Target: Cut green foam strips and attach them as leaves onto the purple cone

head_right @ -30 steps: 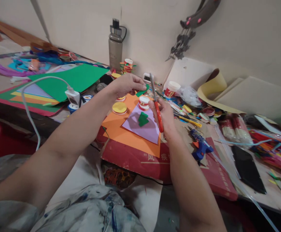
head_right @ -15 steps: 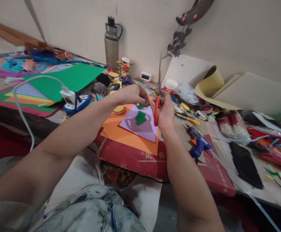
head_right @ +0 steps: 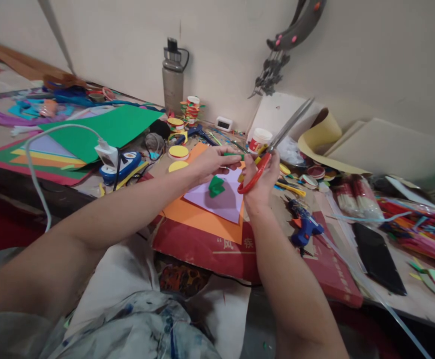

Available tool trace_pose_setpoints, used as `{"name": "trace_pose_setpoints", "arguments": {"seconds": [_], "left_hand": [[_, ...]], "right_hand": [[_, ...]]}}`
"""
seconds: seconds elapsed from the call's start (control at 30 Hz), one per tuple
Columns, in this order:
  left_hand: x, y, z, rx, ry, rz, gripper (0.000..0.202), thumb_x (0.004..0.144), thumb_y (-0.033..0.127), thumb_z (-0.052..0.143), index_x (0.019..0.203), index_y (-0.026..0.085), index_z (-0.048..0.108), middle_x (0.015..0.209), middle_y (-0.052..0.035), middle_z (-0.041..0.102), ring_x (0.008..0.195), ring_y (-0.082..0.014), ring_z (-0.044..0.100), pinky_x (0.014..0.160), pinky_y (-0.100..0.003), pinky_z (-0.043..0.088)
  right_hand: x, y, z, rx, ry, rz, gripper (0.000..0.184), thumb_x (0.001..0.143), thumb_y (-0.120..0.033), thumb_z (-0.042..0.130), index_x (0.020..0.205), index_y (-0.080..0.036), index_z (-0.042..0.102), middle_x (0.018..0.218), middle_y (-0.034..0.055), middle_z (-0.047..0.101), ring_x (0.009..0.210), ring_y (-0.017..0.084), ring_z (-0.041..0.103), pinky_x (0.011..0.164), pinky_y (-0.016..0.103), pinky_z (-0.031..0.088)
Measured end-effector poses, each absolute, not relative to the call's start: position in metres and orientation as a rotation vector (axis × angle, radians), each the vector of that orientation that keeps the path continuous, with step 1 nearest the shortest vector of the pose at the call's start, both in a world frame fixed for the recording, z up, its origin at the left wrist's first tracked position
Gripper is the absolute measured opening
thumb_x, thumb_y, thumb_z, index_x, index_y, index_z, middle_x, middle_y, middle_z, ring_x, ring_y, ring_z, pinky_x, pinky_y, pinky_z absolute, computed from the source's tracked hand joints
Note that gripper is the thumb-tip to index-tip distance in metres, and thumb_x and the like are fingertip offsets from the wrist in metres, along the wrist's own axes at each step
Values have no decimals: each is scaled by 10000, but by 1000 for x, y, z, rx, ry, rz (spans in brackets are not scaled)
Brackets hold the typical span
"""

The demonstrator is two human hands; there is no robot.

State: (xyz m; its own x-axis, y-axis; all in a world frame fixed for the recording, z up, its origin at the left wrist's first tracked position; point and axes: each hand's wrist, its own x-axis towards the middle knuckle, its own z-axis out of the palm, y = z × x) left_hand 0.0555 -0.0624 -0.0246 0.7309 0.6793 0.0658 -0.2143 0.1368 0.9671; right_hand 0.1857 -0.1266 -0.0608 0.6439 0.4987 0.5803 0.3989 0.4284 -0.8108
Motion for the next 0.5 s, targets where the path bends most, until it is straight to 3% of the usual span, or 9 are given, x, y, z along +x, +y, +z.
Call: {"name": "trace_pose_setpoints", "arguments": {"seconds": [0.2, 0.37, 0.5], "left_hand": [[56, -63, -26, 1255, 481, 735, 178, 807, 233, 843, 821, 144, 689, 756, -1, 710, 678, -61, 616, 655, -215, 386], [57, -55, -28, 1311, 482, 743, 189, 786, 273, 853, 807, 155, 706, 742, -1, 702, 711, -79, 632, 637, -218, 377], [50, -50, -19, 1304, 450, 724, 128, 812, 217, 792, 767, 152, 692, 751, -5, 708, 722, -80, 634, 661, -231, 396]], "right_hand": [[179, -124, -62, -1108, -852, 131, 381, 797, -371, 771, 1005, -265, 470, 889, -40, 607, 564, 74, 533, 462, 211, 455], [176, -129, -54, -1126, -896, 231, 414, 801, -416, 791, 1053, -270, 497, 862, -39, 592, 553, 81, 505, 461, 224, 443], [180, -134, -48, -1249, -1042, 265, 417, 891, -581, 699, 1109, -289, 495, 816, -38, 528, 563, 109, 497, 457, 242, 416]]}}
